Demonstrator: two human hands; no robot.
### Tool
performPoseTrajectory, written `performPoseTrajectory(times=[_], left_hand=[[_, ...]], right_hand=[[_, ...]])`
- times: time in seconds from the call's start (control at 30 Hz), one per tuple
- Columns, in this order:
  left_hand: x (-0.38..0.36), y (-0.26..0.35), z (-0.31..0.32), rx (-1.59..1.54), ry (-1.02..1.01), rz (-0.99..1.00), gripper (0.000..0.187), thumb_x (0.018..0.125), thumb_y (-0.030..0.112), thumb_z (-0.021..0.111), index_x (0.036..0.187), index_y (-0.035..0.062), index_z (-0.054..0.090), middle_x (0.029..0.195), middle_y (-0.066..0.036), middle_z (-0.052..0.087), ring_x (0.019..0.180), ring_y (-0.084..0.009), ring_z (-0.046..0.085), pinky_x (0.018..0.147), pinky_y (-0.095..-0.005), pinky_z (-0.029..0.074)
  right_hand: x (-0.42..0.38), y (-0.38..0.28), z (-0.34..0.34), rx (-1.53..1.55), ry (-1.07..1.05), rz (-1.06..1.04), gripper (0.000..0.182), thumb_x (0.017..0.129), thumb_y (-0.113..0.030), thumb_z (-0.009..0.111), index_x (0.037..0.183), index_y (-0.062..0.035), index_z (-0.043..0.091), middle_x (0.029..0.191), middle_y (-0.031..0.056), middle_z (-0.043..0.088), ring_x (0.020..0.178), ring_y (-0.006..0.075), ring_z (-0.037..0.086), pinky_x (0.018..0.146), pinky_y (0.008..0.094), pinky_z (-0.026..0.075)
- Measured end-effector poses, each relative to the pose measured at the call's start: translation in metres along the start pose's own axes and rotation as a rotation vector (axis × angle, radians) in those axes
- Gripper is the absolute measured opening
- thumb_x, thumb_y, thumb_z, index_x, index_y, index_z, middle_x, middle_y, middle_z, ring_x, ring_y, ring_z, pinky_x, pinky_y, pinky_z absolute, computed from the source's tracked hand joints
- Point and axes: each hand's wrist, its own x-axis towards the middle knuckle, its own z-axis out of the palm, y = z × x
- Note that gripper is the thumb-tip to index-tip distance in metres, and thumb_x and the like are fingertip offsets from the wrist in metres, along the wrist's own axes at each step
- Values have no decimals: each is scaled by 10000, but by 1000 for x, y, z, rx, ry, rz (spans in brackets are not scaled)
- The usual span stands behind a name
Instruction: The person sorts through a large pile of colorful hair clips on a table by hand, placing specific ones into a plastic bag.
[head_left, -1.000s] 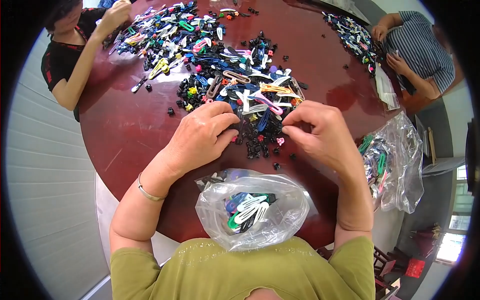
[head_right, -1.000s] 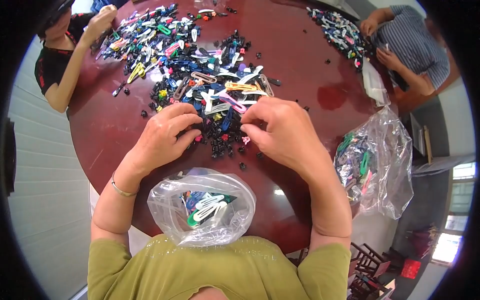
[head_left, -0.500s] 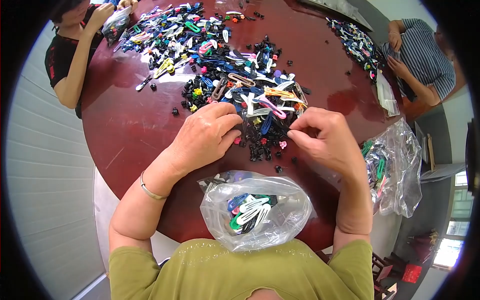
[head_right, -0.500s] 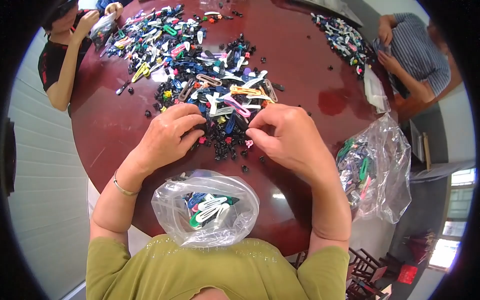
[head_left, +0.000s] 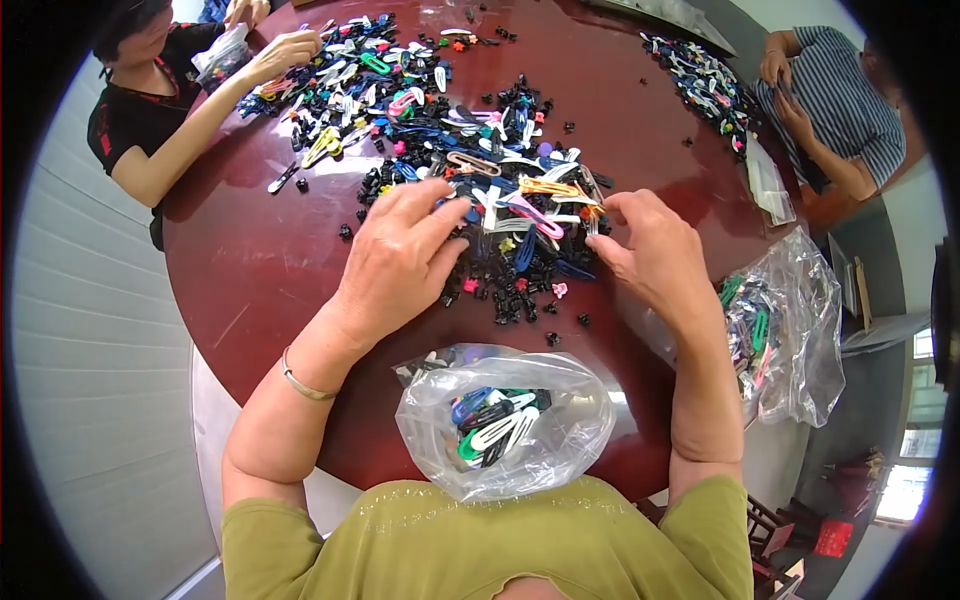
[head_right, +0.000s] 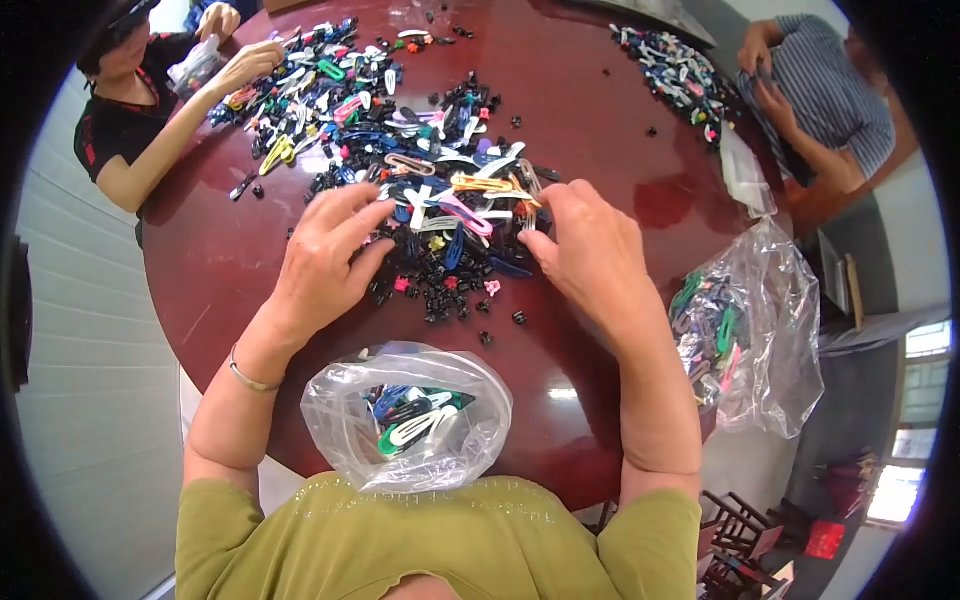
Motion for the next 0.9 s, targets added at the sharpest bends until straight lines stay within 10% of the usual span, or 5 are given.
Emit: performPoseTrajectory(times=[0.17, 0.57, 0.9], left_hand=[[-5, -10, 6, 31, -187, -1, 486, 795, 93, 726, 1260, 42, 593, 1436, -197, 470, 1337, -387, 428, 1101, -471, 335], [-1, -6, 1, -108, -194, 114, 229, 793, 61, 710, 1018, 33, 685, 1175, -128, 663, 1174, -314, 593, 1021, -441, 436], [-3, -8, 1, -107, -83, 170, 192, 795, 44, 676, 985, 18, 681, 1059, -117, 684, 1024, -283, 650, 920, -395, 499]], right_hand=[[3, 2, 21, 84, 0, -18, 262, 825, -181, 695, 1048, -52, 646, 981, 142, 656, 893, 364, 647, 773, 455, 519], [-1, -17, 28, 321, 43, -166, 170, 793, -163, 724, 923, -58, 697, 873, 99, 668, 757, 286, 662, 667, 382, 524], [8, -13, 20, 832, 29, 146, 128, 840, -112, 770, 814, -16, 689, 707, -35, 635, 648, 19, 515, 558, 202, 421]])
